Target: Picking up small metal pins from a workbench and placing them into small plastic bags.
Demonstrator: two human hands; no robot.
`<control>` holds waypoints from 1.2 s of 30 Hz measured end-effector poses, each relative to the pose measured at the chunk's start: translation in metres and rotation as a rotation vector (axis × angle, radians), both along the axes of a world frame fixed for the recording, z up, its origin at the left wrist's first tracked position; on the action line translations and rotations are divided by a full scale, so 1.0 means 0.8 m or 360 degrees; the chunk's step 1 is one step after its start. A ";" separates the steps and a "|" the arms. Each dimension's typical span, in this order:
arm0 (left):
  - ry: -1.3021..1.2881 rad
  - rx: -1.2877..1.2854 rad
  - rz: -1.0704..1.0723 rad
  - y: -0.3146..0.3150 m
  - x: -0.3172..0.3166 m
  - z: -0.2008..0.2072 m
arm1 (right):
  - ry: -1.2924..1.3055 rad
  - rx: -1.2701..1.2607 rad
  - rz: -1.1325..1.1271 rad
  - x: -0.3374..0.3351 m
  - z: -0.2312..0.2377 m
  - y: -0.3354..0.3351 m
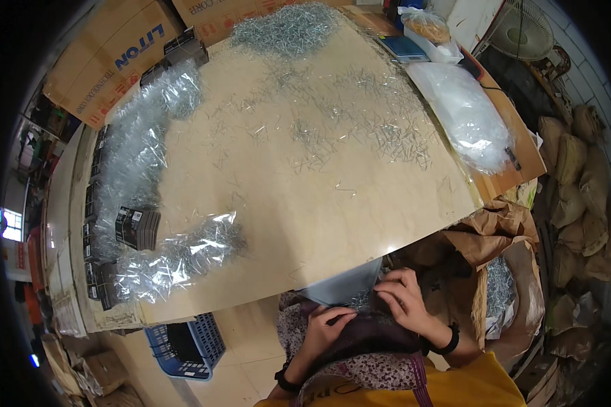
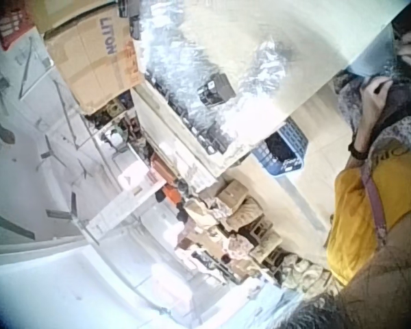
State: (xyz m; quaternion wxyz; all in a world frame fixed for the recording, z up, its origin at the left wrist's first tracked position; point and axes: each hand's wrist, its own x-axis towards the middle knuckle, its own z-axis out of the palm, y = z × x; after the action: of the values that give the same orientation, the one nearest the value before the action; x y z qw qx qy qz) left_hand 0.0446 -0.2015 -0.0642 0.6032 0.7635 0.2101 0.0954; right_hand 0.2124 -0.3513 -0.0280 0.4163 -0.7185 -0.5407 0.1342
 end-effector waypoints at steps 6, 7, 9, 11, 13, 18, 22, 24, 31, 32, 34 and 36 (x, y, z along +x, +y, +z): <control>0.0014 -0.0039 -0.0036 0.000 -0.004 -0.012 | 0.0115 -0.0318 0.0180 -0.012 -0.038 -0.010; 0.0000 0.0023 -0.0045 0.001 -0.004 -0.013 | 0.0117 -0.0316 0.0185 -0.014 -0.041 -0.007; -0.0018 0.0087 -0.0055 0.003 -0.004 -0.016 | 0.0300 -0.0322 -0.0010 -0.017 -0.048 -0.003; -0.0026 -0.0016 -0.0083 0.003 -0.005 -0.024 | 0.0165 -0.0466 0.0069 -0.019 -0.064 -0.005; 0.0048 -0.0055 -0.0224 0.003 -0.009 -0.034 | 0.0294 -0.0575 0.0328 -0.022 -0.092 -0.015; 0.0289 -0.0348 -0.0459 0.009 -0.016 -0.038 | 0.0211 -0.0418 0.0342 -0.027 -0.086 -0.019; 0.0210 -0.0039 -0.0609 0.015 -0.015 0.009 | 0.0378 -0.0432 0.0509 -0.008 -0.042 -0.011; -0.0001 0.0049 -0.0277 0.019 -0.005 0.044 | 0.0662 -0.0269 0.0411 0.003 -0.012 0.004; -0.0316 -0.0750 0.0221 0.049 0.046 0.117 | 0.0661 0.0173 0.0344 0.036 0.060 0.067; -0.0198 -0.0684 0.0164 0.057 0.046 0.111 | 0.0728 0.0191 0.0234 0.036 0.068 0.076; -0.0095 -0.0337 0.0083 0.070 0.045 0.100 | 0.0939 0.0278 0.0067 0.031 0.084 0.093; -0.0213 -0.0131 0.0063 0.080 0.053 0.099 | 0.0528 0.0327 0.0184 0.047 0.087 0.109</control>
State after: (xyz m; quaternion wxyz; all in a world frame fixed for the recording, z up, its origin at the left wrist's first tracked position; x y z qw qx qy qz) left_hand 0.0868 -0.1372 0.0153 0.6448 0.7257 0.1882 0.1493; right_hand 0.2499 -0.2638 0.0415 0.5625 -0.6081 -0.5158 0.2185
